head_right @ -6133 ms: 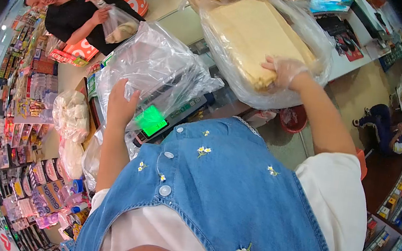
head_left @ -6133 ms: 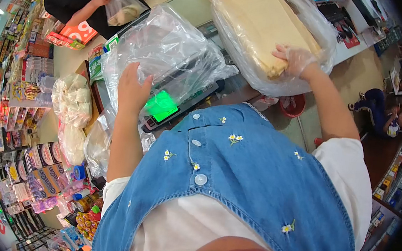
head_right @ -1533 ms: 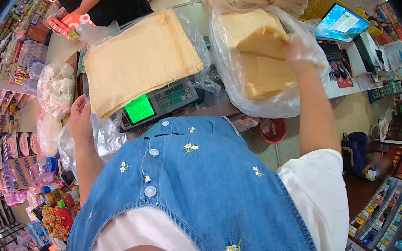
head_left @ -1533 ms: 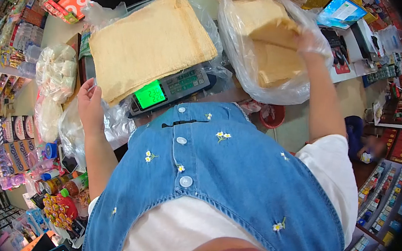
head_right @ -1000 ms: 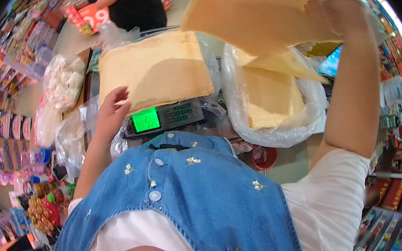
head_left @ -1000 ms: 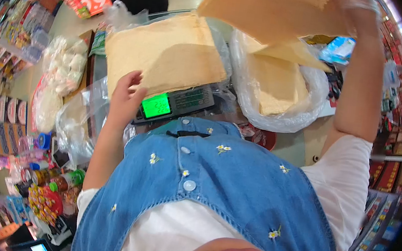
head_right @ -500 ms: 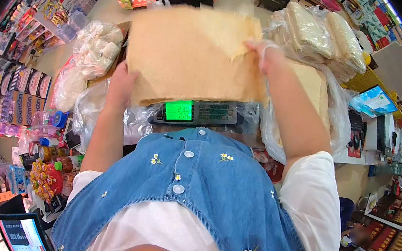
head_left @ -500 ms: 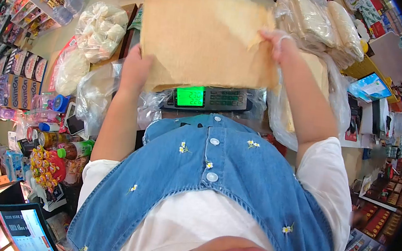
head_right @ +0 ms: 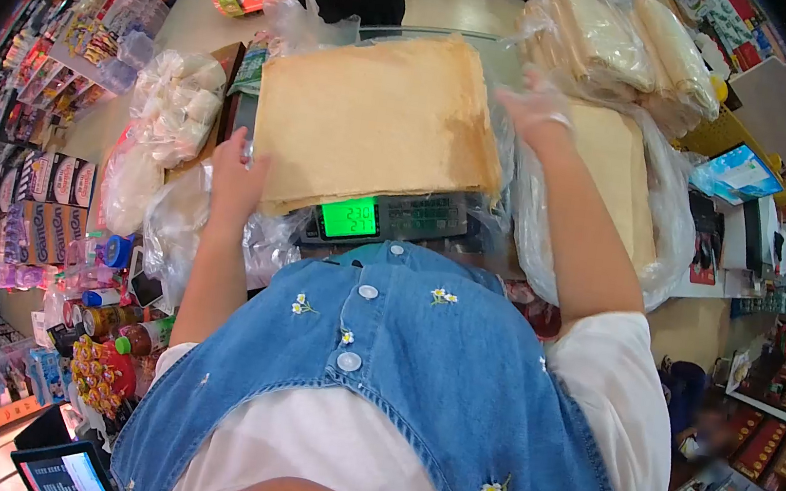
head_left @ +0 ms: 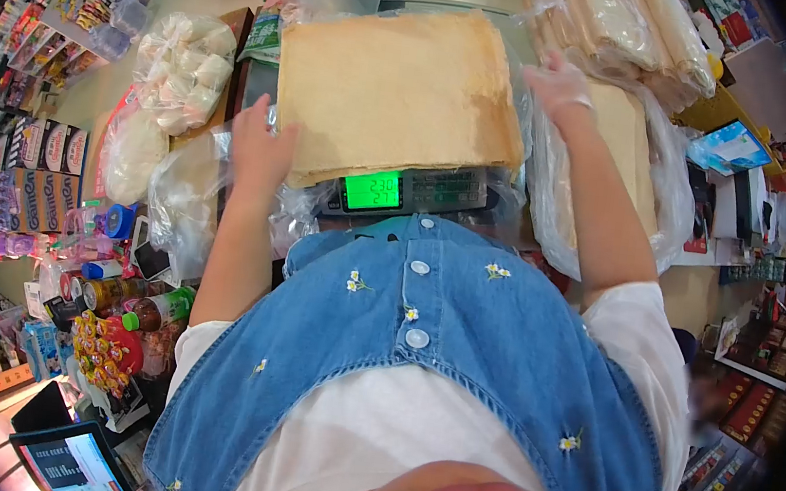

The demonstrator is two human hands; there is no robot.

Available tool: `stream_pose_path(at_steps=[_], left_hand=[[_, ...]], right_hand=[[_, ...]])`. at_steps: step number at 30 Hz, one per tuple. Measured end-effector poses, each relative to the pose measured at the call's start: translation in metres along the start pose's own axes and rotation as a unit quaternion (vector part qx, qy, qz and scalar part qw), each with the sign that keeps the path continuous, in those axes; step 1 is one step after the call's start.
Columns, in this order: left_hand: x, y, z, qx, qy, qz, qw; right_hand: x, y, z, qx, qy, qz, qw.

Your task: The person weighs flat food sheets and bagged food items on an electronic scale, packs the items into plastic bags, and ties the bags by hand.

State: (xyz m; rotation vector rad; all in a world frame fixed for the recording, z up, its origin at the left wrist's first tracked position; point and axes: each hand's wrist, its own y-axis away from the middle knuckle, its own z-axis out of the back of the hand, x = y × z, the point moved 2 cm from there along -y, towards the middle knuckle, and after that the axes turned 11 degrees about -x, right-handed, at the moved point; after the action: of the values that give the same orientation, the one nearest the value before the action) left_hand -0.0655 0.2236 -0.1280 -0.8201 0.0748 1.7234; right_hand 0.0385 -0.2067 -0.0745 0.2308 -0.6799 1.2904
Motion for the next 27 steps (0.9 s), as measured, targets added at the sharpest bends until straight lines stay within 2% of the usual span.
stream_pose_path(at_steps=[2,4,6,7,9,10,12,16,18,22,24,27], left_hand=[[0.001,0.006,0.017,-0.034,0.061,0.024,0.997],[0.018,0.01,0.024,-0.035,0.063,0.031,0.997],[0.029,0.017,0.03,-0.034,0.059,0.044,0.997],[0.032,0.018,0.033,-0.043,0.081,0.059,0.994],[0.038,0.018,0.035,-0.05,0.099,0.08,0.991],[0.04,0.018,0.034,-0.057,0.115,0.09,0.988],[0.03,0.016,0.035,-0.06,0.142,0.105,0.983],[0.009,0.018,0.027,-0.043,0.196,0.078,0.977],[-0.01,0.022,0.031,-0.029,0.2,0.053,0.978],[-0.011,0.035,0.039,-0.034,0.195,0.028,0.98],[0.011,0.037,0.042,-0.009,0.217,0.055,0.975],[0.032,0.04,0.052,-0.002,0.221,0.102,0.97]], right_hand=[[-0.054,0.013,0.027,-0.087,0.132,0.072,0.985],[-0.113,0.048,0.048,-0.094,0.257,0.027,0.962],[-0.13,0.085,0.063,0.052,0.319,-0.114,0.939],[-0.146,0.107,0.066,0.067,0.324,-0.112,0.937],[-0.169,0.139,0.065,0.081,0.346,0.035,0.934],[-0.175,0.145,0.066,0.088,0.349,0.035,0.932],[-0.165,0.153,0.069,0.086,0.321,0.102,0.938],[-0.127,0.143,0.065,0.091,0.356,0.078,0.927],[-0.103,0.135,0.065,0.167,0.365,-0.023,0.916],[-0.122,0.127,0.057,0.09,0.377,0.009,0.922],[-0.089,0.121,0.077,0.148,0.337,-0.107,0.924],[-0.127,0.098,0.08,0.118,0.334,-0.102,0.93]])
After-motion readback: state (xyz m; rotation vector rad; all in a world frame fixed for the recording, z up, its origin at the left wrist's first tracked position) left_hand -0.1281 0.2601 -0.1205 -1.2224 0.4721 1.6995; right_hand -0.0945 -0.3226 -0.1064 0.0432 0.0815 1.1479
